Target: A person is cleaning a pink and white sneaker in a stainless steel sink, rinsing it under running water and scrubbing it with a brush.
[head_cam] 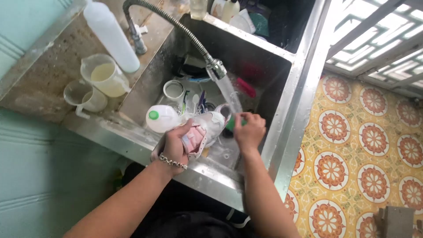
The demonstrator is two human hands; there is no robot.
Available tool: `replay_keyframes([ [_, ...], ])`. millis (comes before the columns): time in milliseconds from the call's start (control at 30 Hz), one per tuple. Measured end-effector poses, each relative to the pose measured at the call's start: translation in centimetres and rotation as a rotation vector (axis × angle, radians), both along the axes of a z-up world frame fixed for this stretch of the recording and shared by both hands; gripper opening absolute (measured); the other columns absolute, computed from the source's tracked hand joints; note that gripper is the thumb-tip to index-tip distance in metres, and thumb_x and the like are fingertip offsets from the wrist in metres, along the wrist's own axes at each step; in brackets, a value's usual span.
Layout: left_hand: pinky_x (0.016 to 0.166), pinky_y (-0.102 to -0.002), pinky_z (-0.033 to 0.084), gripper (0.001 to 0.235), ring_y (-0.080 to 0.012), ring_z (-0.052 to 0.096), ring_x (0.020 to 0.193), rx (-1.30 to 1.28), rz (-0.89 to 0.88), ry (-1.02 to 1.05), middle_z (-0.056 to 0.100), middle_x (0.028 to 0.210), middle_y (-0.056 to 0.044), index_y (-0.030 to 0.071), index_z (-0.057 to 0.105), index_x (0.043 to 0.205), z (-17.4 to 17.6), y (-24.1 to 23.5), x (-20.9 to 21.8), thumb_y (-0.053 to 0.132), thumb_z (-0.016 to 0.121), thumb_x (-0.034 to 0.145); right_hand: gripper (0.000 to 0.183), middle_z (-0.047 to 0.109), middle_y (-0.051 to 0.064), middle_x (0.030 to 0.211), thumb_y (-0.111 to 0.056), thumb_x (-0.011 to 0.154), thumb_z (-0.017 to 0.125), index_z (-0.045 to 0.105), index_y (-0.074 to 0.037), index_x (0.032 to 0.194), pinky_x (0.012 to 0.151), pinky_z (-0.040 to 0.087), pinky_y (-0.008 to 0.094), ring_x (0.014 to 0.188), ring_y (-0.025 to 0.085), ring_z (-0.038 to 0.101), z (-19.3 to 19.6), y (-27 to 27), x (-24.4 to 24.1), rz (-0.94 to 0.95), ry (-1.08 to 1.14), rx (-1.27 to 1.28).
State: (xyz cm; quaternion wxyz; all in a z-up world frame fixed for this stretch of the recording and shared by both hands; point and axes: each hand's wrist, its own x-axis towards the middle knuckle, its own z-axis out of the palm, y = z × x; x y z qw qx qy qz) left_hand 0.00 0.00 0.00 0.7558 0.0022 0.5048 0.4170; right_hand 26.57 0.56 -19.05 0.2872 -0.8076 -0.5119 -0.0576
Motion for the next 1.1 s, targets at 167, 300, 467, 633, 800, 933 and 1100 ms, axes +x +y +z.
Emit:
replay_keyframes([
  [167,0.102,-0.064,0.074,0.029,-0.049,0.092,0.112,0.055,0.012,-0.011,0.091,0.113,-0.03,-0.008,0.082,0.112,-3.6,5.2,3.7,0.016,0.095,0.101,0.051,0.085,0.029,0.12,-0.046,0.123,0.072,0.089,0.002,0.124,0.106,0.063,0.061,0.116,0.048,0.08,-0.6,1.7,-3.7,0.069,0.868,0.03],
  [300,0.099,-0.063,0.075,0.022,-0.0452,0.092,0.108,0.063,0.027,-0.057,0.091,0.113,-0.024,-0.002,0.082,0.11,-9.9,11.1,7.2,0.012,0.095,0.098,0.062,0.082,0.021,0.156,-0.06,0.129,0.063,0.069,-0.012,0.167,0.107,0.068,0.066,0.13,0.055,0.083,-2.0,4.3,-3.9,0.157,1.835,-0.049],
  [467,0.105,-0.062,0.075,0.027,-0.04,0.093,0.108,-0.016,0.069,-0.195,0.093,0.12,-0.021,0.0,0.083,0.123,-13.9,10.8,8.6,0.013,0.09,0.1,0.058,0.086,0.02,0.15,-0.05,0.126,0.071,0.07,-0.016,0.173,0.097,0.075,0.07,0.122,0.053,0.087,-1.3,5.7,-2.0,0.052,1.846,0.037],
  [633,0.114,-0.059,0.075,0.032,-0.0407,0.091,0.121,-0.007,0.2,-0.329,0.09,0.13,-0.024,-0.008,0.08,0.134,-9.5,8.8,9.8,0.001,0.083,0.104,0.063,0.092,0.013,0.132,-0.057,0.12,0.08,0.078,-0.015,0.167,0.088,0.079,0.057,0.103,0.037,0.09,1.1,5.5,-1.6,-0.055,1.716,-0.008],
  [800,0.124,-0.056,0.074,0.03,-0.0447,0.086,0.134,-0.027,0.281,-0.537,0.087,0.142,-0.032,-0.013,0.079,0.14,-14.3,9.6,10.1,-0.008,0.073,0.111,0.052,0.092,0.011,0.112,-0.054,0.119,0.083,0.088,-0.017,0.155,0.083,0.079,0.053,0.091,0.031,0.089,0.8,5.8,-1.1,-0.127,1.647,0.069],
  [933,0.124,-0.06,0.072,0.03,-0.0531,0.083,0.136,-0.022,0.298,-0.572,0.084,0.141,-0.04,-0.018,0.077,0.14,-11.8,8.9,11.5,-0.008,0.072,0.111,0.055,0.091,0.009,0.113,-0.055,0.121,0.081,0.085,-0.016,0.16,0.088,0.076,0.047,0.094,0.027,0.088,4.2,5.3,-1.5,-0.14,1.614,0.087],
  [1100,0.121,-0.065,0.073,0.025,-0.0508,0.087,0.129,0.077,0.174,-0.494,0.087,0.139,-0.036,-0.01,0.083,0.133,-20.7,11.1,12.6,0.004,0.078,0.112,0.102,0.049,0.024,0.193,-0.05,0.115,0.084,0.024,-0.047,0.196,0.131,0.049,0.074,0.17,0.052,0.056,8.8,5.8,-1.9,0.099,1.519,-0.191],
])
